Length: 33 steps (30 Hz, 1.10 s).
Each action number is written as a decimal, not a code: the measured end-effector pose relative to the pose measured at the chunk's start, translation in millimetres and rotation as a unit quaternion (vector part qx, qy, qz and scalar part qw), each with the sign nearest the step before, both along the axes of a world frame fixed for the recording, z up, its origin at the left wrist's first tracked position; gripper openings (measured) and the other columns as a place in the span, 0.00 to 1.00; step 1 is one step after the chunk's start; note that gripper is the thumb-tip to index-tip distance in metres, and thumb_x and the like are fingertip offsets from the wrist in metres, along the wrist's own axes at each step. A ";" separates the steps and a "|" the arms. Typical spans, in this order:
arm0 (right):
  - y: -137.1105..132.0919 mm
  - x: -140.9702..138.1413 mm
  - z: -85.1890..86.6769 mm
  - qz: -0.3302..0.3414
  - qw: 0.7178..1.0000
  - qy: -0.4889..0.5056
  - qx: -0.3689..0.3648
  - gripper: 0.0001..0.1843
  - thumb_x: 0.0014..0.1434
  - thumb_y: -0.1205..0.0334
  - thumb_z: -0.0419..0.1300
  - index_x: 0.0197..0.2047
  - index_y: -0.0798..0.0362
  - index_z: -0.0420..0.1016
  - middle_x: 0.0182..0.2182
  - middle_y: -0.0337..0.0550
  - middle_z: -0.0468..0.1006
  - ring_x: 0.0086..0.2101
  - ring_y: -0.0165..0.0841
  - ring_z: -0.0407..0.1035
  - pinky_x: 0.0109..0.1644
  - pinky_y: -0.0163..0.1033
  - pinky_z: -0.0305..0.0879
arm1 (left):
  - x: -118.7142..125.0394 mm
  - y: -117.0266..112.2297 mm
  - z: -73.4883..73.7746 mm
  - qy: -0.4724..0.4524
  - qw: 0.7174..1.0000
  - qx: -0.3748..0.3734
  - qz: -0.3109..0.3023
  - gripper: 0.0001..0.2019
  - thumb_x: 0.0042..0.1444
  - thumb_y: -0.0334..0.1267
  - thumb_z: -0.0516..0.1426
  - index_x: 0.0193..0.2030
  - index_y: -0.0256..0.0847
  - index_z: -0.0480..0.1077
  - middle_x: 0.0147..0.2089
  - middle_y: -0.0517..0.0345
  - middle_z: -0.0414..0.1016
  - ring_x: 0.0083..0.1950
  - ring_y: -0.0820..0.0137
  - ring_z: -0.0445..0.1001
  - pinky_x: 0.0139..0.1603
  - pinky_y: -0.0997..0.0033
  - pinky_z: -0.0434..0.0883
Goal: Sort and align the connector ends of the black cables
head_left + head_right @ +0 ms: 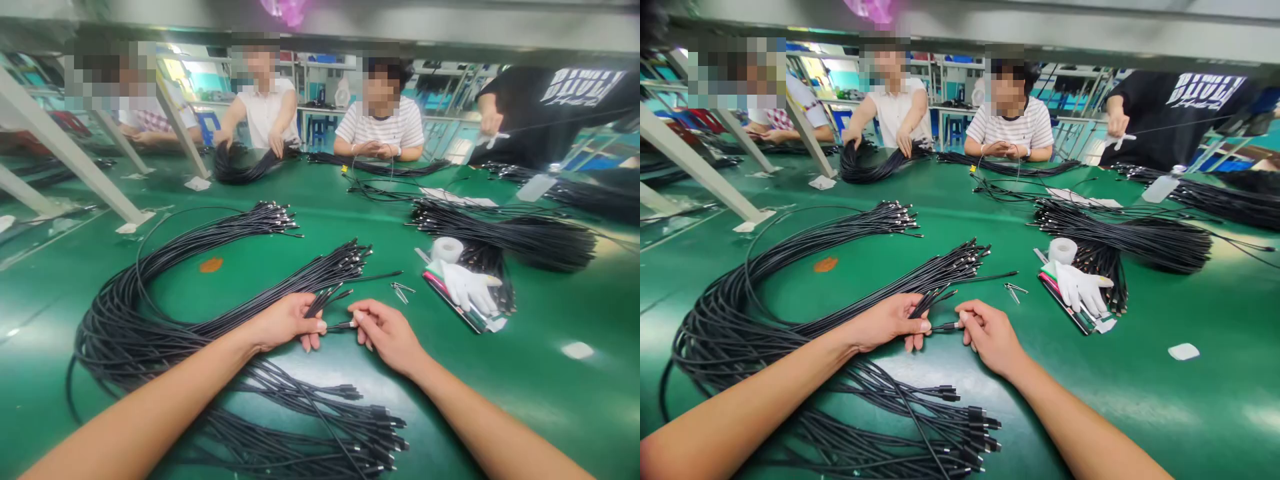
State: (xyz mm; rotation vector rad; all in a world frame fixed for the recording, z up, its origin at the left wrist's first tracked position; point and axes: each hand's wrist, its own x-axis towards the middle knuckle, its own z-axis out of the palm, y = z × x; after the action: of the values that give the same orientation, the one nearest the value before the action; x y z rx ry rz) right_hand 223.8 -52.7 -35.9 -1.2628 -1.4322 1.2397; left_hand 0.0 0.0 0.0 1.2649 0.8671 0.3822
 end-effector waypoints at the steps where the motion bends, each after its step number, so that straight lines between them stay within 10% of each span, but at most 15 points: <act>1: -0.2 0.2 -0.3 0.002 1.000 -0.003 0.000 0.19 0.63 0.45 0.57 0.45 0.53 0.75 0.28 0.40 0.76 0.20 0.27 0.67 0.21 0.32 0.62 | 0.2 -0.2 0.6 0.000 1.000 -0.001 -0.001 0.21 0.47 0.46 0.69 0.32 0.38 0.62 0.26 0.62 0.74 0.24 0.73 0.76 0.22 0.77 0.73; 23: -1.0 2.0 0.0 0.021 1.000 -0.012 0.013 0.14 0.66 0.52 0.56 0.46 0.53 0.74 0.33 0.44 0.80 0.25 0.29 0.71 0.26 0.34 0.67 | 1.8 -4.9 0.4 0.011 1.000 0.025 0.000 0.20 0.44 0.37 0.71 0.32 0.37 0.62 0.25 0.60 0.77 0.24 0.74 0.74 0.27 0.75 0.73; 28: -10.6 1.2 14.5 0.108 0.983 -0.091 0.119 0.10 0.64 0.59 0.60 0.47 0.51 0.78 0.39 0.44 0.82 0.38 0.34 0.75 0.43 0.38 0.70 | 0.3 -3.1 -0.3 -0.008 1.000 0.010 0.013 0.20 0.43 0.40 0.72 0.32 0.35 0.65 0.27 0.59 0.77 0.27 0.74 0.75 0.31 0.75 0.74; 33: -24.0 -2.7 22.5 0.234 0.951 -0.114 0.167 0.10 0.64 0.62 0.59 0.34 0.54 0.79 0.27 0.40 0.78 0.28 0.30 0.69 0.36 0.35 0.64 | -0.5 0.1 -0.7 -0.020 0.999 -0.029 0.026 0.18 0.50 0.46 0.69 0.35 0.32 0.71 0.34 0.50 0.80 0.35 0.68 0.80 0.41 0.69 0.78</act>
State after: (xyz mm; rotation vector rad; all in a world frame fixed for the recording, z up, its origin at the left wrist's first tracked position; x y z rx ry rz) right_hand 221.1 -76.7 -13.4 -0.8801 -2.0976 1.1020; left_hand -0.5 0.1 -0.7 1.1785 0.8724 0.4201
